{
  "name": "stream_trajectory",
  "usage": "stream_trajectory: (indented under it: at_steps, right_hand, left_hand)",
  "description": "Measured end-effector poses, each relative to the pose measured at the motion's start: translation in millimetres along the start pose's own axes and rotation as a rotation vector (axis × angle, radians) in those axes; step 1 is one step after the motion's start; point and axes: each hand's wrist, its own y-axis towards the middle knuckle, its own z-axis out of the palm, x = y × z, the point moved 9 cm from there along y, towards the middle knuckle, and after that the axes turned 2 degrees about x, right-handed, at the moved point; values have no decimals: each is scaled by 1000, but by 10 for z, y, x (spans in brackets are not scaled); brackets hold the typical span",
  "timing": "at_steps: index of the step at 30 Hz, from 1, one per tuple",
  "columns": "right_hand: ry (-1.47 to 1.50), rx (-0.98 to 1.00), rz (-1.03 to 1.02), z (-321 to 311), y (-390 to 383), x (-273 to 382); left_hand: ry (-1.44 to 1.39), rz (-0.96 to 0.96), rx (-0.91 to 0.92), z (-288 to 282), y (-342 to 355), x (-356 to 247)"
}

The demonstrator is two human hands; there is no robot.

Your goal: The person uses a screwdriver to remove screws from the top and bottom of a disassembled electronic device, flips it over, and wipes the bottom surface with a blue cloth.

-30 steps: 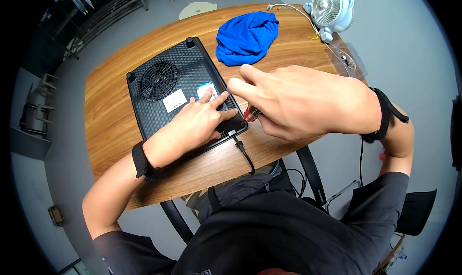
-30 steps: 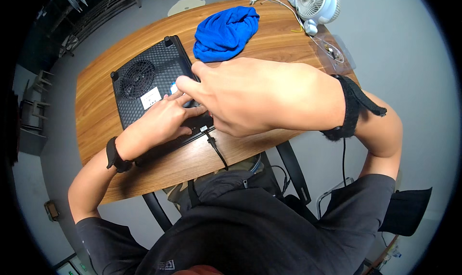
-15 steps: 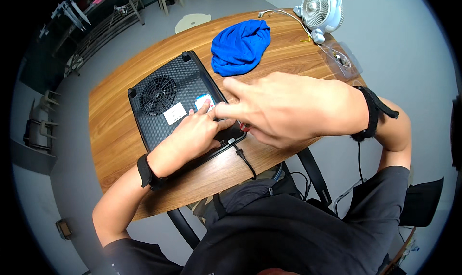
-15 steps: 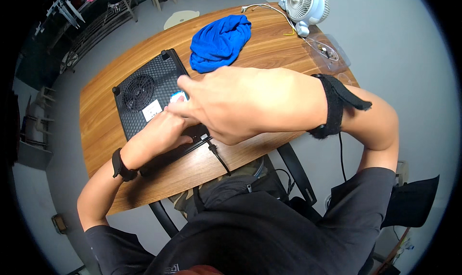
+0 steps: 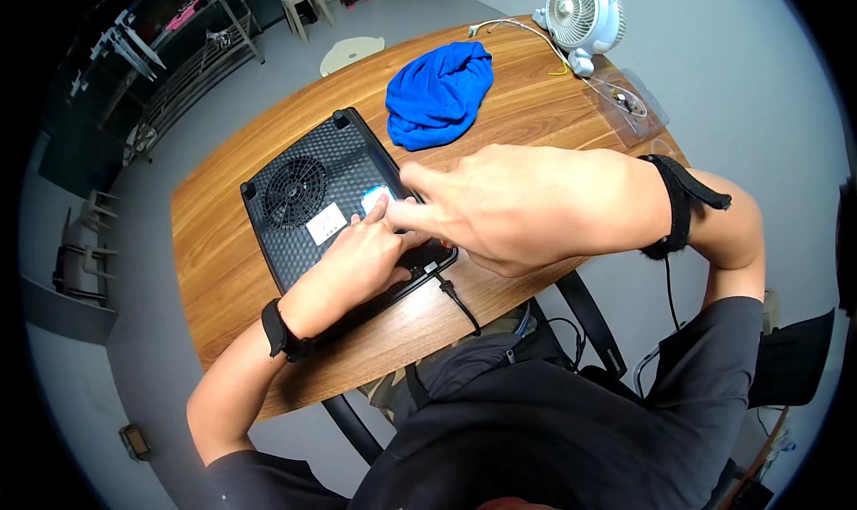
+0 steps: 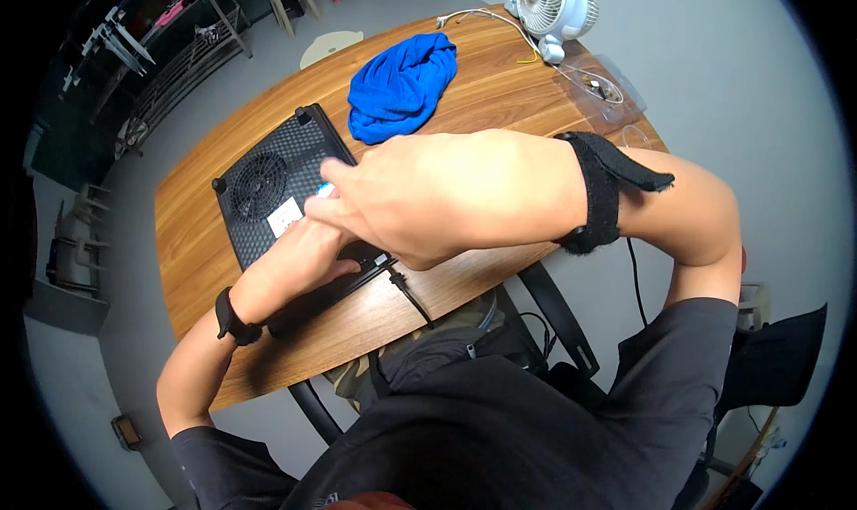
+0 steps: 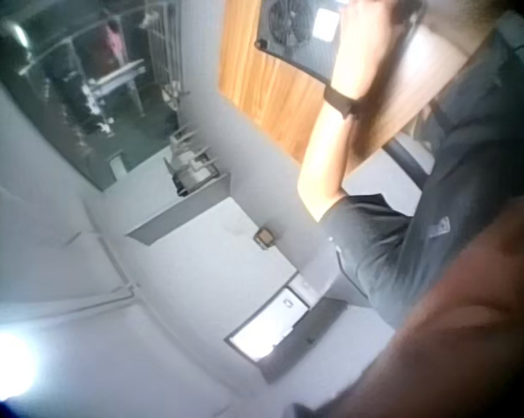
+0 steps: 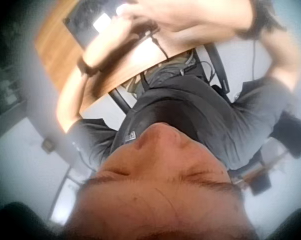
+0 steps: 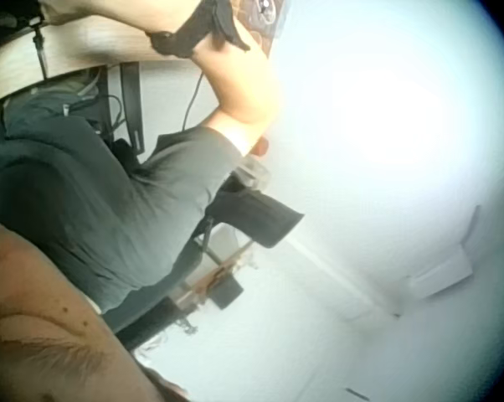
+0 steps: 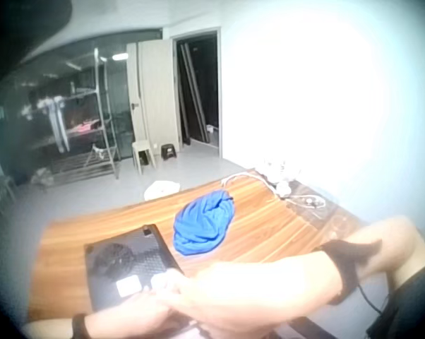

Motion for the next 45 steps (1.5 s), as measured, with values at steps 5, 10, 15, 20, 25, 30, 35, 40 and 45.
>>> stream_trajectory:
  at_steps: [5, 10, 15, 20, 25, 30, 35, 40, 45]
  right_hand:
    - [116, 39, -4, 102, 64, -12]
    - [58, 247, 169, 214, 128, -53]
    - [9, -61, -88, 22, -12, 46]
    - [38, 165, 14, 268, 96, 17]
    - [-7, 257, 153, 232, 89, -60]
    - [58, 66, -39, -7, -52, 55]
    - [134, 86, 0, 172, 8, 22]
    - [95, 218, 185, 197, 99, -74]
    - [41, 17, 27, -48, -83, 37]
  left_hand:
    - [-71, -65, 79, 65, 16, 82]
    - [-56, -88, 115, 11, 10, 11]
    - [-91, -49, 43, -12, -20, 16]
    - [-46, -92, 127, -4, 10, 7]
    - [-70, -31, 113, 20, 2, 14]
    - [-78, -35, 77, -9, -17, 8]
    - [-106, -127, 149, 65, 13, 70]
    - [-55, -61, 135, 48, -4, 34]
    - [-88, -35, 90, 28, -7, 23]
